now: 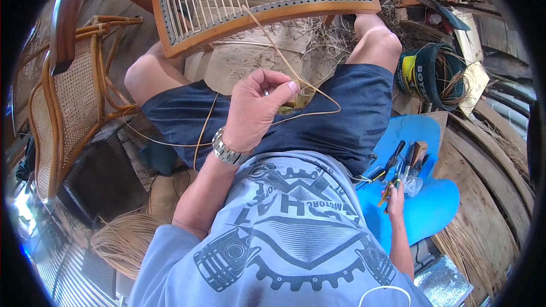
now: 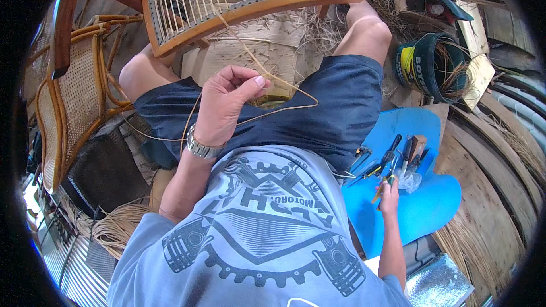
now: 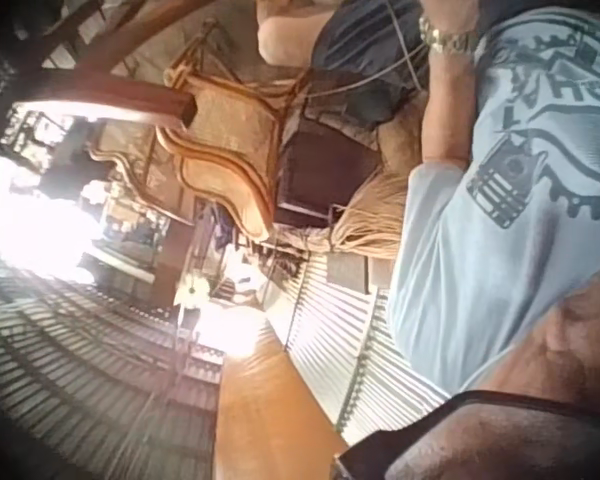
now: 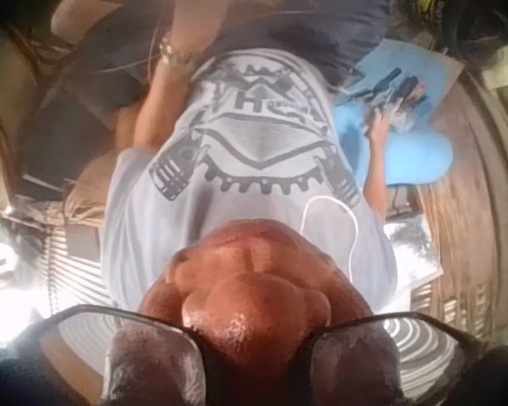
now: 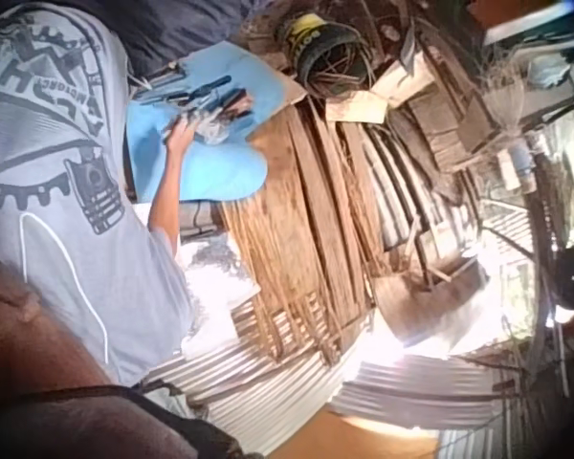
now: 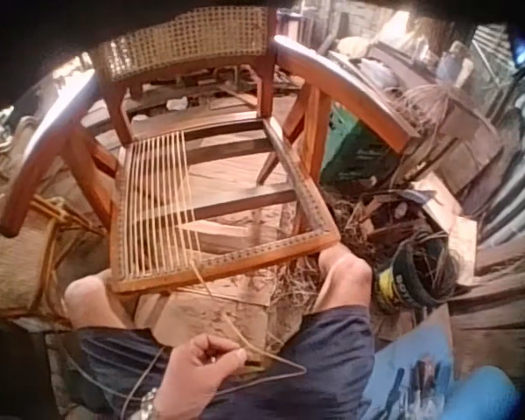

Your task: Weaving a cane or rattan seat onto a wooden chair frame using strips of material.

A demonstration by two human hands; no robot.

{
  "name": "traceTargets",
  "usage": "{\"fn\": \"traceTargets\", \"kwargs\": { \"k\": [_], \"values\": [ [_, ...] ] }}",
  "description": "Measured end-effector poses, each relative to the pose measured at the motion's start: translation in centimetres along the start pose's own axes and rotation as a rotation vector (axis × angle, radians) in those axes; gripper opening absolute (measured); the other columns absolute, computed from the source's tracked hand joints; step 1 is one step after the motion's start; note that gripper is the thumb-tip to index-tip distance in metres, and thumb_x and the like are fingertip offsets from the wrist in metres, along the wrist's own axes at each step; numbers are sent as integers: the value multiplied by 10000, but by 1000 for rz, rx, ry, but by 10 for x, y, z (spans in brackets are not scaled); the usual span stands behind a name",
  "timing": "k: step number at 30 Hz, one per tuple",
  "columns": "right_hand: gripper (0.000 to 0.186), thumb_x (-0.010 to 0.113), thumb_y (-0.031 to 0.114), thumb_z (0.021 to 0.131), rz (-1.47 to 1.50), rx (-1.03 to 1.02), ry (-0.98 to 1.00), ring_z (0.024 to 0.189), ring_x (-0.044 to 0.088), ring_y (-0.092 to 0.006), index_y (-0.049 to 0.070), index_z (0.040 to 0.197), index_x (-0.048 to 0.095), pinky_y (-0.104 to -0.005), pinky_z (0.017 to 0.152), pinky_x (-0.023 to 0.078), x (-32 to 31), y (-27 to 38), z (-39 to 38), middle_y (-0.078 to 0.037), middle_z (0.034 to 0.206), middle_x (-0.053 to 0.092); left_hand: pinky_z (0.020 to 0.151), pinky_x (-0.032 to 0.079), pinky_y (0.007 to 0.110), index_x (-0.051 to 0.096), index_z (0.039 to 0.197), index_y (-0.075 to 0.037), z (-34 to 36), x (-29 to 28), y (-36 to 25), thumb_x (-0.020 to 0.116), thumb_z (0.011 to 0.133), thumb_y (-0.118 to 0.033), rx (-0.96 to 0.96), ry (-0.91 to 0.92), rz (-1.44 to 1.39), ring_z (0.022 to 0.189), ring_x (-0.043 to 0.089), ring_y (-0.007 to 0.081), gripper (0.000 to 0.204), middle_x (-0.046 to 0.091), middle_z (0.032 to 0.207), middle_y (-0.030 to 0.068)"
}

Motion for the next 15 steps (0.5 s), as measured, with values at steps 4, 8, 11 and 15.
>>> {"fn": "traceTargets", "kwargs": {
  "k": [4,8,11,15],
  "values": [
    [582,562,341,877,636,54,348,970,594,-261,81,1379,425,-462,865,493,22,95,-49,-138,1067,566,811,555,279,624,990,3,4,-2,6,682,900,-58,-65,-1,-52,899,683,171,124,694,959,114],
    [811,605,394,797,502,-333,698,959,592,-252,17,1463,334,-402,873,484,57,211,-93,-150,1090,558,827,555,304,623,993,-1,9,-4,13,672,901,-49,-214,35,-259,917,680,196,114,690,971,128],
    [774,609,376,794,224,-420,871,931,582,-206,3,1436,390,-338,845,468,86,272,-116,-133,1099,567,841,553,321,622,994,-2,10,-5,12,664,902,-40,-276,67,-356,927,675,213,108,688,982,141],
    [737,625,366,792,-99,-412,1028,902,559,-160,-12,1399,445,-288,810,452,126,317,-111,-102,1079,579,834,549,309,622,996,2,7,-7,7,681,893,-51,-207,30,-288,905,672,193,129,690,979,140]
  ]
}}
Point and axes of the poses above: each hand's wrist, its own z-axis towards the middle knuckle, its own x-axis out of the palm, y = z × x, the point moved 3 cm from there along z, towards the middle knuckle
